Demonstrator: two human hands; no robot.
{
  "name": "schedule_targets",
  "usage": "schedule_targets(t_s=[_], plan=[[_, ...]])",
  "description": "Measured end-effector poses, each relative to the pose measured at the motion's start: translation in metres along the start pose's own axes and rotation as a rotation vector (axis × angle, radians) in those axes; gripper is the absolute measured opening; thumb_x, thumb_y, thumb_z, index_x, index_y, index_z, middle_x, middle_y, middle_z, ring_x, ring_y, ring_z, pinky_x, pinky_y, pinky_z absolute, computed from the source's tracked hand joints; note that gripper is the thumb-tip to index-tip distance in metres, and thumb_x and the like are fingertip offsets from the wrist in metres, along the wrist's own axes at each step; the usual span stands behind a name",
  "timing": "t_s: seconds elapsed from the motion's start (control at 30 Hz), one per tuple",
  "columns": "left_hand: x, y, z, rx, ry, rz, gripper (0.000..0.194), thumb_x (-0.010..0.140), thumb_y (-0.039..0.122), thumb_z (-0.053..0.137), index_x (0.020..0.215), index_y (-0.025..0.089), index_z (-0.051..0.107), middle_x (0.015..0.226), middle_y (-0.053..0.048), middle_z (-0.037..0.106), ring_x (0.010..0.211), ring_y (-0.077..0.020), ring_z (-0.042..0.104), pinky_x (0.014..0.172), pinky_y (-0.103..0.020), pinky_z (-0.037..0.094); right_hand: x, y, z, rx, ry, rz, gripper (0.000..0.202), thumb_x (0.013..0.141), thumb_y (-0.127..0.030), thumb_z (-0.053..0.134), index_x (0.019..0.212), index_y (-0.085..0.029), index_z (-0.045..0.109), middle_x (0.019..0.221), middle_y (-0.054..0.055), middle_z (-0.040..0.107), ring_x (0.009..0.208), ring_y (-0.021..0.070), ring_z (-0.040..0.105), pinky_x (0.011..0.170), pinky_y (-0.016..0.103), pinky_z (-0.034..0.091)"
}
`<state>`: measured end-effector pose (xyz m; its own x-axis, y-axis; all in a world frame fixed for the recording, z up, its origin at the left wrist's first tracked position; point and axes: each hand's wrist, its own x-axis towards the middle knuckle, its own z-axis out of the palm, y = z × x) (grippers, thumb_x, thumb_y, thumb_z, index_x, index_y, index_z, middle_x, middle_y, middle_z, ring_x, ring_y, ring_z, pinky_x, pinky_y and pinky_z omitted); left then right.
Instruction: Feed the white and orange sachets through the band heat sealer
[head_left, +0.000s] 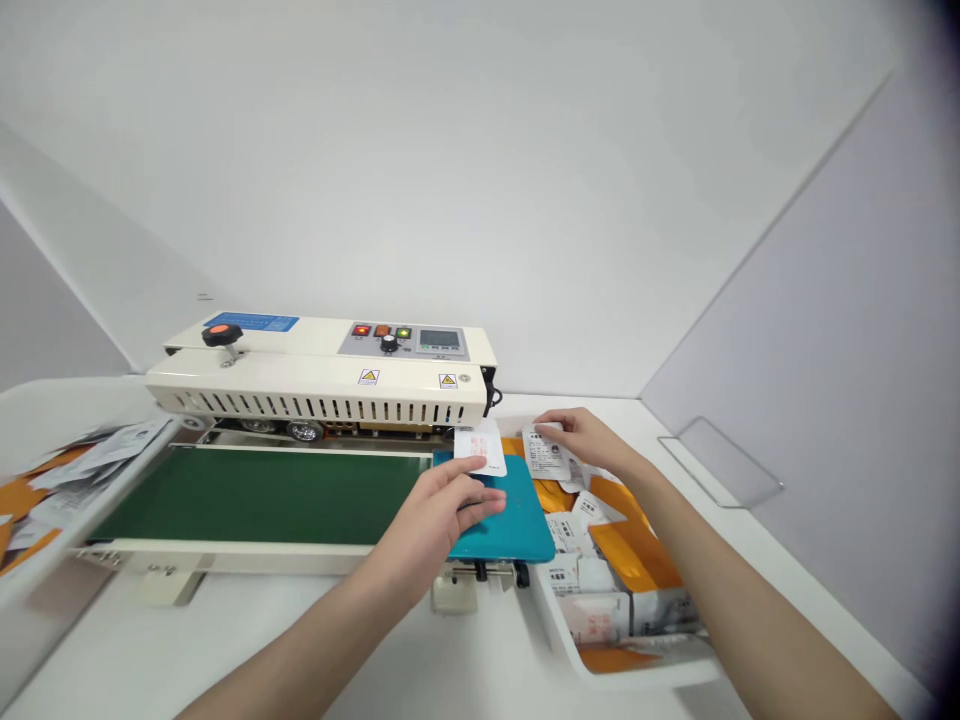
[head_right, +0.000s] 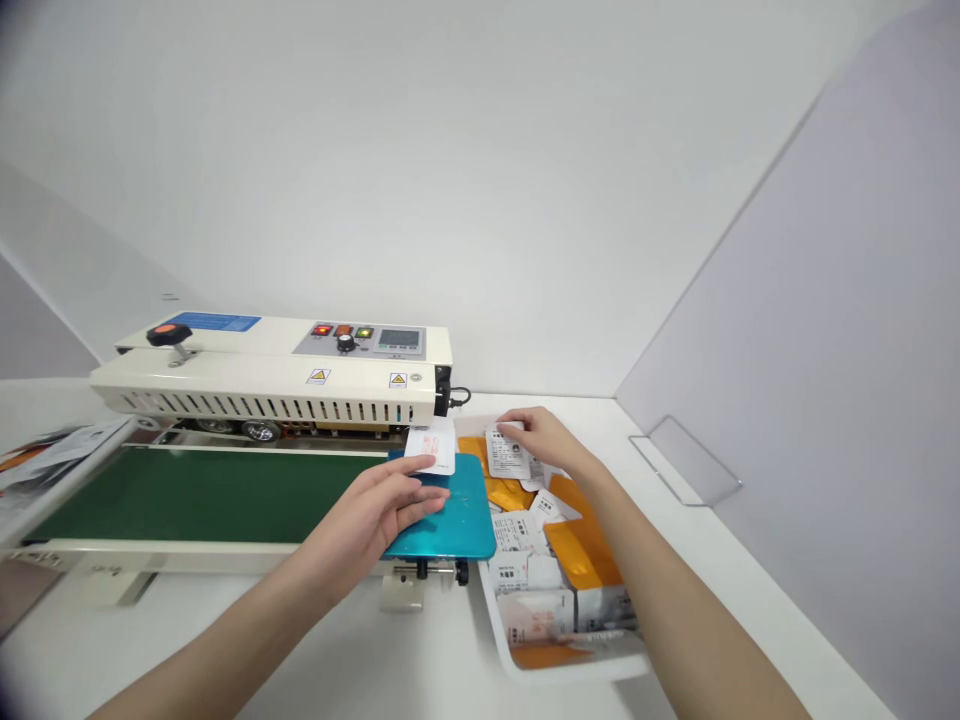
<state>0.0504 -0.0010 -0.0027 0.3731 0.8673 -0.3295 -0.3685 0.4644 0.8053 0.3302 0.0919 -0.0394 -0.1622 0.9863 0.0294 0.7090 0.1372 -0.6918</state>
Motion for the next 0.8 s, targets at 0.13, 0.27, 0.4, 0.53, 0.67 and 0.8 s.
schedule_targets(t_s=[0.13, 0.27, 0.4, 0.53, 0.67, 0.8], plan=[[-0.006, 0.002, -0.005, -0.028, 0.037, 0.021, 0.041, 0.081, 0.013, 0.059, 0.122, 0.010, 0.054, 0.110, -0.015, 0.066, 0.104, -0.0234, 0.065, 0.097, -0.035, 0.051, -0.001, -0.001, -0.001, -0.017, 0.053, 0.062, 0.035, 0.080, -0.050, 0.057, 0.089, -0.018, 0.071, 0.088, 0.006, 0.072, 0.076, 0.0233, 0.063, 0.065, 0.033, 0.047], [-0.012, 0.003, -0.012, -0.039, 0.074, 0.068, 0.043, 0.082, 0.015, 0.057, 0.125, 0.012, 0.053, 0.110, -0.014, 0.066, 0.103, -0.0240, 0.065, 0.097, -0.035, 0.051, -0.005, -0.007, -0.006, 0.147, 0.106, 0.148, 0.034, 0.080, -0.050, 0.058, 0.090, -0.019, 0.069, 0.083, 0.006, 0.071, 0.077, 0.0225, 0.062, 0.065, 0.032, 0.046], [-0.016, 0.003, -0.016, -0.031, 0.065, 0.088, 0.042, 0.082, 0.015, 0.057, 0.124, 0.015, 0.055, 0.116, -0.012, 0.064, 0.105, -0.0238, 0.064, 0.098, -0.035, 0.050, -0.008, -0.017, -0.012, 0.486, 0.057, 0.137, 0.031, 0.078, -0.049, 0.064, 0.088, -0.020, 0.067, 0.081, 0.005, 0.068, 0.074, 0.0193, 0.061, 0.065, 0.030, 0.046], [-0.016, 0.002, -0.012, 0.008, 0.028, 0.069, 0.036, 0.081, 0.015, 0.059, 0.117, 0.017, 0.059, 0.128, -0.010, 0.057, 0.106, -0.0230, 0.064, 0.098, -0.034, 0.049, -0.012, -0.028, -0.013, 0.741, -0.018, 0.091, 0.027, 0.071, -0.042, 0.074, 0.087, -0.021, 0.068, 0.079, 0.002, 0.067, 0.070, 0.0168, 0.061, 0.066, 0.031, 0.048], [-0.008, 0.000, -0.002, 0.263, -0.125, 0.038, 0.031, 0.085, 0.022, 0.056, 0.115, 0.019, 0.062, 0.111, -0.009, 0.066, 0.105, -0.0214, 0.063, 0.097, -0.035, 0.047, -0.016, -0.033, -0.010, 0.775, -0.126, 0.058, 0.024, 0.072, -0.038, 0.076, 0.086, -0.021, 0.069, 0.072, 0.000, 0.065, 0.063, 0.0129, 0.059, 0.060, 0.027, 0.045], [0.003, -0.002, 0.005, 0.456, -0.255, 0.074, 0.026, 0.088, 0.030, 0.053, 0.107, 0.018, 0.066, 0.112, -0.010, 0.064, 0.106, -0.0218, 0.061, 0.094, -0.034, 0.047, -0.016, -0.032, -0.007, 0.721, -0.172, 0.030, 0.022, 0.073, -0.037, 0.075, 0.084, -0.020, 0.067, 0.071, 0.000, 0.066, 0.061, 0.0123, 0.058, 0.057, 0.026, 0.044]])
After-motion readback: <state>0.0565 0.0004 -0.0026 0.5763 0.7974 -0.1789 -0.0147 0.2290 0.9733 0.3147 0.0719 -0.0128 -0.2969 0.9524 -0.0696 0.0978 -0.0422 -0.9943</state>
